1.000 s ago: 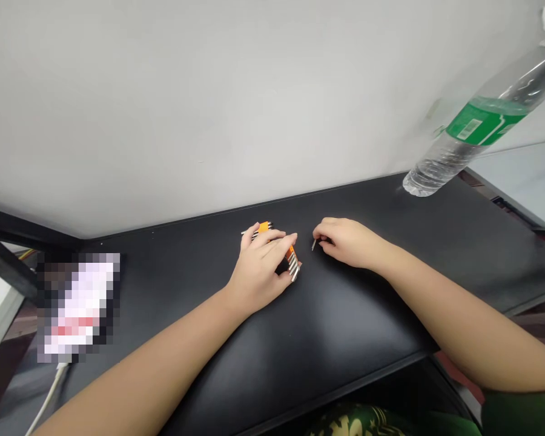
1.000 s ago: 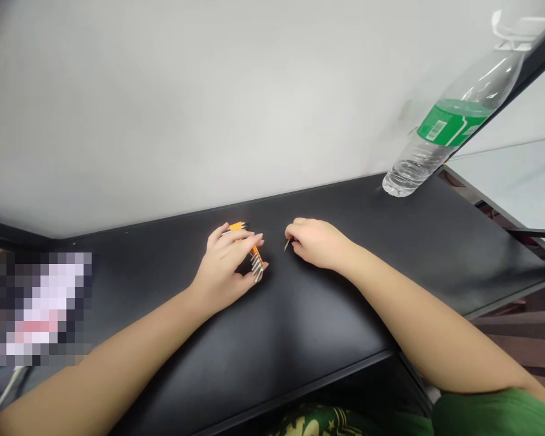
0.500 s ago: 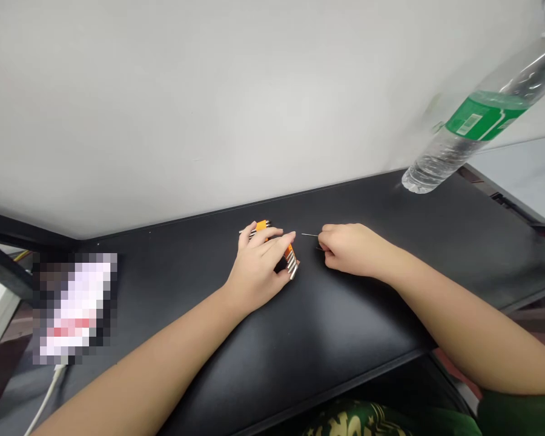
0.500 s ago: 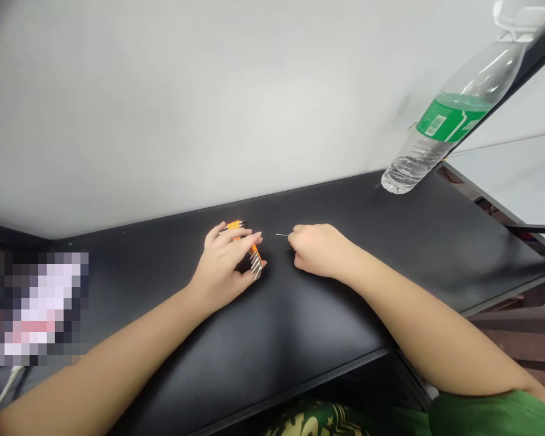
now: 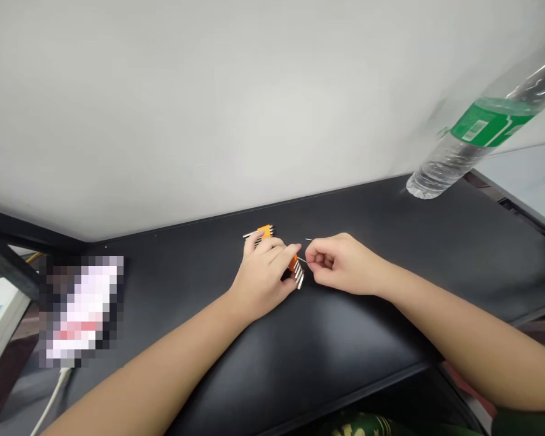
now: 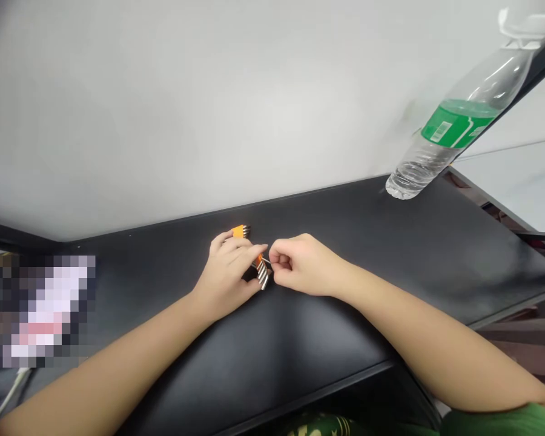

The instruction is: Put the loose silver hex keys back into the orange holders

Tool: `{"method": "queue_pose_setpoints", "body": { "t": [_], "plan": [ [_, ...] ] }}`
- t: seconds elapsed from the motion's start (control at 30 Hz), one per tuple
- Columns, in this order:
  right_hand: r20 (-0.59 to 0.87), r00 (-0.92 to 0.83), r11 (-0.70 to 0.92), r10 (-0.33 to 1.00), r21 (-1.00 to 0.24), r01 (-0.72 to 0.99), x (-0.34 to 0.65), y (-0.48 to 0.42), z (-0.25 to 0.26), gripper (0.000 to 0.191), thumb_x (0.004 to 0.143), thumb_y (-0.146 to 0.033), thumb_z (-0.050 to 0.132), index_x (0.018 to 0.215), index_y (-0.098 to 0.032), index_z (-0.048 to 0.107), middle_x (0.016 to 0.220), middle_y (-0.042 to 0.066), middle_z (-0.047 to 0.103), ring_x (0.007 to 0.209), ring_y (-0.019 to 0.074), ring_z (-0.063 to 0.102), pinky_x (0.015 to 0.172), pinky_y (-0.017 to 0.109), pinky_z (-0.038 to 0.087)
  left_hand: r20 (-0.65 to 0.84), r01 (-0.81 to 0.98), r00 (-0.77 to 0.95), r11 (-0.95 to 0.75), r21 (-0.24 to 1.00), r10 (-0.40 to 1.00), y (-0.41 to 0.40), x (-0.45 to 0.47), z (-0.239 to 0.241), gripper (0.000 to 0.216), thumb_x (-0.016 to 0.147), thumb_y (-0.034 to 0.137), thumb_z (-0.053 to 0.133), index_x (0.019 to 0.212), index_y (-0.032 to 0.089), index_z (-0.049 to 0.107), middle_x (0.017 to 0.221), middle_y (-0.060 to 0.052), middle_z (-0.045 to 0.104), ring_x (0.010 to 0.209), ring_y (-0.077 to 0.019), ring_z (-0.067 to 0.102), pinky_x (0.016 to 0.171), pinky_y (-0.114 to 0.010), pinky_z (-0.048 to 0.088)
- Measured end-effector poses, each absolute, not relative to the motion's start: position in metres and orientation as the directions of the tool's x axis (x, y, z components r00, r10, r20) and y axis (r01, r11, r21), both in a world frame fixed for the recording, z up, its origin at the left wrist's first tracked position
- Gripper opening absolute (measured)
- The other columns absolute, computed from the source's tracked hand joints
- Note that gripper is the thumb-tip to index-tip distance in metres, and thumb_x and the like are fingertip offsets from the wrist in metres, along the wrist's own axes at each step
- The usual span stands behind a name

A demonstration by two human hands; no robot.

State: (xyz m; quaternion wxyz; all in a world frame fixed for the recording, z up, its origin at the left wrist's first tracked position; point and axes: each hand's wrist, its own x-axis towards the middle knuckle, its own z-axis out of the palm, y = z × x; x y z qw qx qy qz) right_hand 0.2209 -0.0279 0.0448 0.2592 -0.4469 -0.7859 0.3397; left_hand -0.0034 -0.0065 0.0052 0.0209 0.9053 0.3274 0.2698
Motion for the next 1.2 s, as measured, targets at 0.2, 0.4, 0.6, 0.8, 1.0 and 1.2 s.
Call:
{"method": "queue_pose_setpoints", "body": {
  "t": [0.2, 0.4, 0.6, 0.8, 1.0, 1.2],
  "plan": [
    [0.102, -0.463, 0.373, 0.881, -0.751, 0.545, 0.221, -0.03, 0.049, 0.012, 0.081, -0.01, 0.06, 0.074, -0.019, 0.059, 0.063, -0.005, 0.058, 0.056, 0.008, 0.049, 0.058, 0.021, 0.04, 0.485, 0.554, 0.675, -0.816, 0.164, 0.556, -0.007, -0.004, 0.004, 0.039, 0.086, 0.019, 0.062, 0.125, 0.021, 0.063, 0.094, -0.004, 0.076, 0.102, -0.0245, 0.068, 0.116, -0.057, 0.032],
    [-0.237, -0.33, -0.102, 0.914, -0.92, 0.379, 0.219, -0.026, 0.05, 0.007, 0.077, -0.014, 0.064, 0.074, -0.02, 0.061, 0.056, -0.007, 0.056, 0.04, 0.0069, 0.045, 0.037, 0.019, 0.034, 0.476, 0.555, 0.707, -0.827, 0.086, 0.524, -0.011, -0.003, 0.005, 0.033, 0.09, 0.02, 0.06, 0.123, 0.022, 0.064, 0.091, -0.005, 0.076, 0.1, -0.0247, 0.069, 0.116, -0.058, 0.032],
    [-0.343, -0.276, -0.365, 0.898, -0.93, -0.031, 0.201, -0.024, 0.039, 0.017, 0.079, -0.021, 0.074, 0.078, -0.021, 0.057, 0.05, -0.009, 0.055, 0.032, 0.006, 0.04, 0.028, 0.017, 0.027, 0.463, 0.593, 0.667, -0.792, 0.146, 0.584, -0.013, 0.0, 0.007, 0.025, 0.086, 0.021, 0.062, 0.111, 0.022, 0.067, 0.087, -0.005, 0.075, 0.1, -0.025, 0.069, 0.117, -0.058, 0.032],
    [-0.238, -0.447, -0.398, 0.862, -0.864, -0.308, 0.2, -0.024, 0.027, 0.035, 0.081, -0.042, 0.085, 0.084, -0.017, 0.061, 0.072, 0.0, 0.072, 0.046, 0.0088, 0.06, 0.043, 0.021, 0.052, 0.445, 0.628, 0.583, -0.724, 0.284, 0.68, -0.009, -0.001, 0.004, 0.031, 0.081, 0.024, 0.069, 0.112, 0.026, 0.067, 0.105, -0.005, 0.079, 0.115, -0.0276, 0.068, 0.119, -0.056, 0.031],
    [-0.106, -0.469, -0.251, 0.877, -0.933, -0.259, 0.204, -0.021, 0.021, 0.033, 0.08, -0.035, 0.087, 0.095, -0.018, 0.062, 0.062, -0.004, 0.069, 0.042, 0.0108, 0.059, 0.041, 0.022, 0.05, 0.491, 0.595, 0.576, -0.747, 0.295, 0.653, -0.009, -0.003, 0.004, 0.042, 0.085, 0.027, 0.069, 0.126, 0.024, 0.063, 0.117, -0.005, 0.078, 0.125, -0.0281, 0.065, 0.123, -0.056, 0.027],
    [-0.122, -0.386, -0.177, 0.914, -0.978, -0.111, 0.199, -0.02, 0.016, 0.038, 0.08, -0.043, 0.085, 0.087, -0.02, 0.056, 0.059, -0.007, 0.064, 0.038, 0.0076, 0.051, 0.035, 0.018, 0.04, 0.542, 0.596, 0.562, -0.76, 0.258, 0.625, -0.011, -0.002, 0.007, 0.044, 0.087, 0.026, 0.068, 0.131, 0.024, 0.063, 0.121, -0.007, 0.077, 0.129, -0.029, 0.063, 0.123, -0.057, 0.028]
  ]
}}
